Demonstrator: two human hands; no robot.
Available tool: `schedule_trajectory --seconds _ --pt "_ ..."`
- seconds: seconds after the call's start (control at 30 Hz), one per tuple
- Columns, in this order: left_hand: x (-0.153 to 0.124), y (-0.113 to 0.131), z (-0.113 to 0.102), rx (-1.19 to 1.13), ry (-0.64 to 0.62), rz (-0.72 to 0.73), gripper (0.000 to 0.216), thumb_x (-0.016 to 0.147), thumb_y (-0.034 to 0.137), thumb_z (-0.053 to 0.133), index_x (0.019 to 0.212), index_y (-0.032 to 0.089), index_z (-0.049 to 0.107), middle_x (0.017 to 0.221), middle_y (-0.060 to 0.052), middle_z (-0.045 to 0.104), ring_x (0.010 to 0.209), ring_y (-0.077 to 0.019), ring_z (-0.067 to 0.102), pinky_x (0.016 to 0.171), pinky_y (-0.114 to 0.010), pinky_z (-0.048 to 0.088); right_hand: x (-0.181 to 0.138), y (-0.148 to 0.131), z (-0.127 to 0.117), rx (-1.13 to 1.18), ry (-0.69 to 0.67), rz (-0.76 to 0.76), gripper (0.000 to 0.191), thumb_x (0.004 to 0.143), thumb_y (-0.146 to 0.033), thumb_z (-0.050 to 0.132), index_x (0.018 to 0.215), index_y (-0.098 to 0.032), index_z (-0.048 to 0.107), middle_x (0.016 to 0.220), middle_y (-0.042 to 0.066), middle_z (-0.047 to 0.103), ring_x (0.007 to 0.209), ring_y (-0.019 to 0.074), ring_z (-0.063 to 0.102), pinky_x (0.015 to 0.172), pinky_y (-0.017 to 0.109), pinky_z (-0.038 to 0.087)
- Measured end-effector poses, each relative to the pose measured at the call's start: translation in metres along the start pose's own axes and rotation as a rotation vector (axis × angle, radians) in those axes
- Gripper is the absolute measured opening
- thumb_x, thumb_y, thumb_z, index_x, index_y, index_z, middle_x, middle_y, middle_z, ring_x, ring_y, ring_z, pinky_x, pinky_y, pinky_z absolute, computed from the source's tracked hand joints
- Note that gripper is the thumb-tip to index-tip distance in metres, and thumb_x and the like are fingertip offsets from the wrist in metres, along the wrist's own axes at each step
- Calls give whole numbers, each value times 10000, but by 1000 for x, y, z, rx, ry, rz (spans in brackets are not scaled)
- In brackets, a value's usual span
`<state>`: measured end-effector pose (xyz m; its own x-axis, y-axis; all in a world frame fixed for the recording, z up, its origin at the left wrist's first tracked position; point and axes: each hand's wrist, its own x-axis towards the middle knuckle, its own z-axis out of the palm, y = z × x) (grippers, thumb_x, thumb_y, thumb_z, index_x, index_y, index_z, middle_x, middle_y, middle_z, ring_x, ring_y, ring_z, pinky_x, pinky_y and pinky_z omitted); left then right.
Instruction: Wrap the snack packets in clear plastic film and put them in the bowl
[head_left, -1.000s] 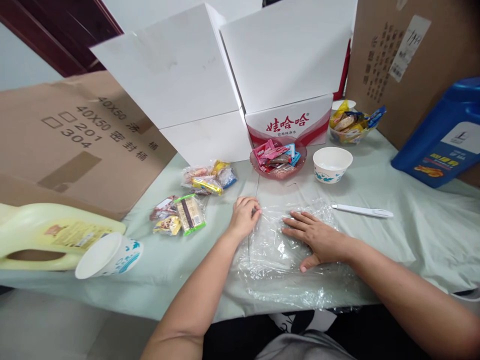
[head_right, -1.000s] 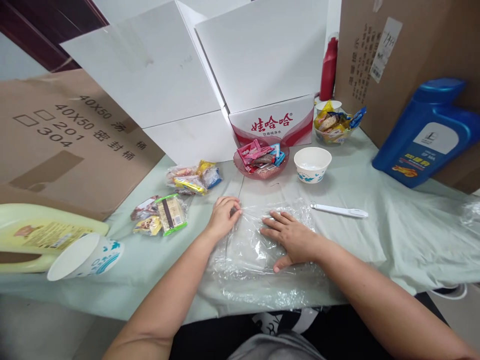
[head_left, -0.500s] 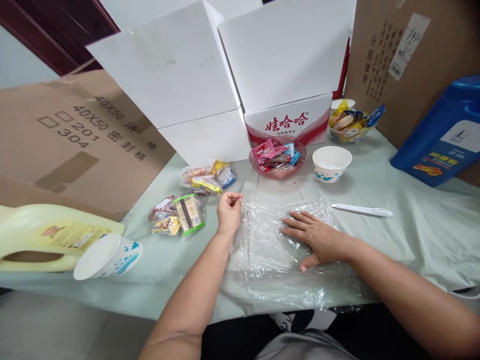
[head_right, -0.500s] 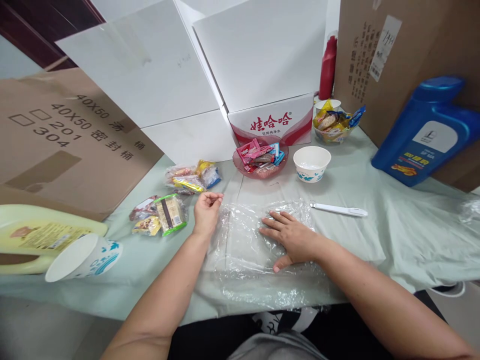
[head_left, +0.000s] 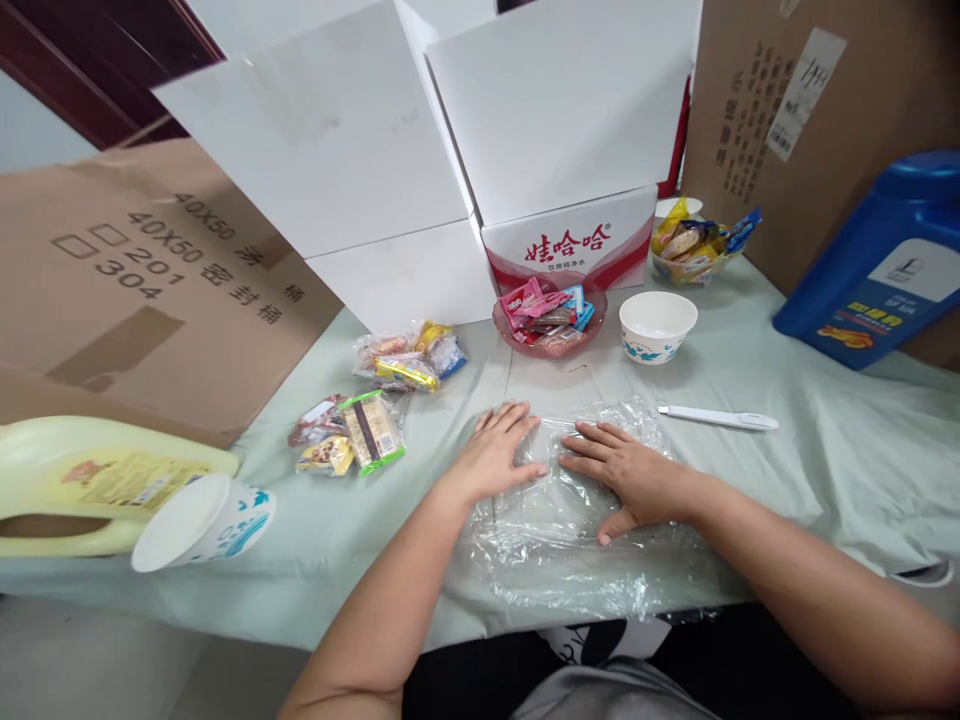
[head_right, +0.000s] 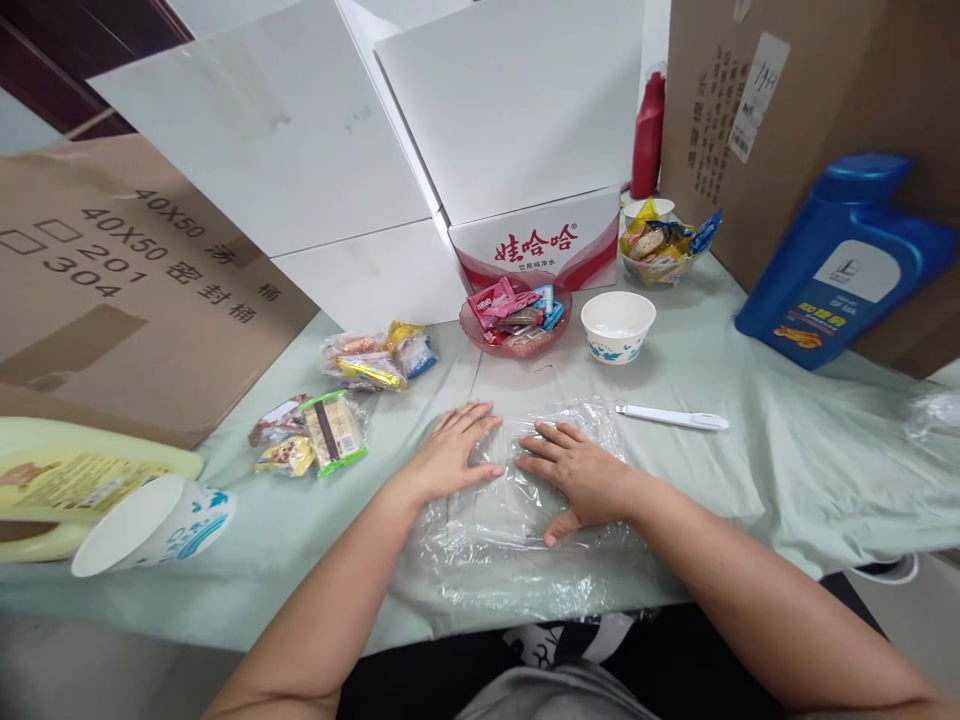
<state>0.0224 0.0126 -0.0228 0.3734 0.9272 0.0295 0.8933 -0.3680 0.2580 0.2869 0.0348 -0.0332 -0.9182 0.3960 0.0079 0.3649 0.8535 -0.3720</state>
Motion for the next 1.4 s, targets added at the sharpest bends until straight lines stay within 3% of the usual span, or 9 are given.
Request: schedule_trajectory --seconds 0.07,0.2,0.4,0.67,0.87,0.93,1.03,1.23,1.4 --pt "-1 -4 0 30 84 -56 691 737 524 720 1324 213 527 1494 -141 408 1409 -369 296 1144 -561 225 0 0 0 9 6 -2 975 709 -700 648 1482 -169 381 1557 150 300 1457 378 147 1162 561 115" --pt "-1 1 -4 -28 327 -29 330 895 347 564 1175 186 630 1249 -137 592 1218 -289 509 1053 -463 395 0 1 2 20 21 -2 979 713 -697 647 1487 -165 369 1559 151 296 1460 370 136 1166 558 105" --pt "-6 13 -2 -69 50 134 520 762 418 732 1245 268 608 1359 -93 546 1278 -314 460 1070 -499 387 -2 -1 -1 -37 27 65 1017 681 -747 639 1489 -191 368 1580 154 237 1457 409 90 1152 594 93" --pt "0 -8 8 15 94 34 523 847 423 631 1330 253 529 1490 -112 421 1410 -333 304 1145 -569 220 -21 36 -20 -207 238 519 726 818 -614 598 1378 -162 512 1455 196 449 1371 418 342 1075 577 325" --pt "-7 8 -15 -200 408 56 188 888 320 560 941 198 693 1026 -106 648 1027 -249 594 935 -408 473 -34 19 -46 -2 495 252 460 937 -521 488 1241 -194 601 1225 136 622 1155 273 563 976 446 459" --pt "-12 17 -23 -360 188 170 168 879 337 590 846 213 698 878 -63 654 864 -200 618 827 -341 512 -35 6 -53 145 419 134 462 901 -560 535 1167 -197 639 1072 105 675 999 231 623 875 379 500" --pt "-14 23 -27 -400 -167 300 108 848 332 647 862 245 710 923 -32 670 918 -190 610 858 -330 502 -34 -7 -56 316 240 9 508 829 -612 606 1086 -179 675 946 81 692 857 195 638 774 325 500" --pt "-5 1 -9 -93 55 66 256 859 298 633 1101 219 663 1231 -86 600 1173 -274 502 1024 -474 410 -27 -2 -48 360 138 -44 620 781 -612 662 1206 -162 627 1120 122 664 1032 246 601 900 379 460" --pt "-8 1 -13 -80 197 58 184 867 293 613 1012 192 663 1152 -98 605 1137 -278 506 984 -462 419 -26 8 -42 210 46 6 814 668 -607 750 1326 -171 552 1331 151 563 1242 317 482 1053 458 351"
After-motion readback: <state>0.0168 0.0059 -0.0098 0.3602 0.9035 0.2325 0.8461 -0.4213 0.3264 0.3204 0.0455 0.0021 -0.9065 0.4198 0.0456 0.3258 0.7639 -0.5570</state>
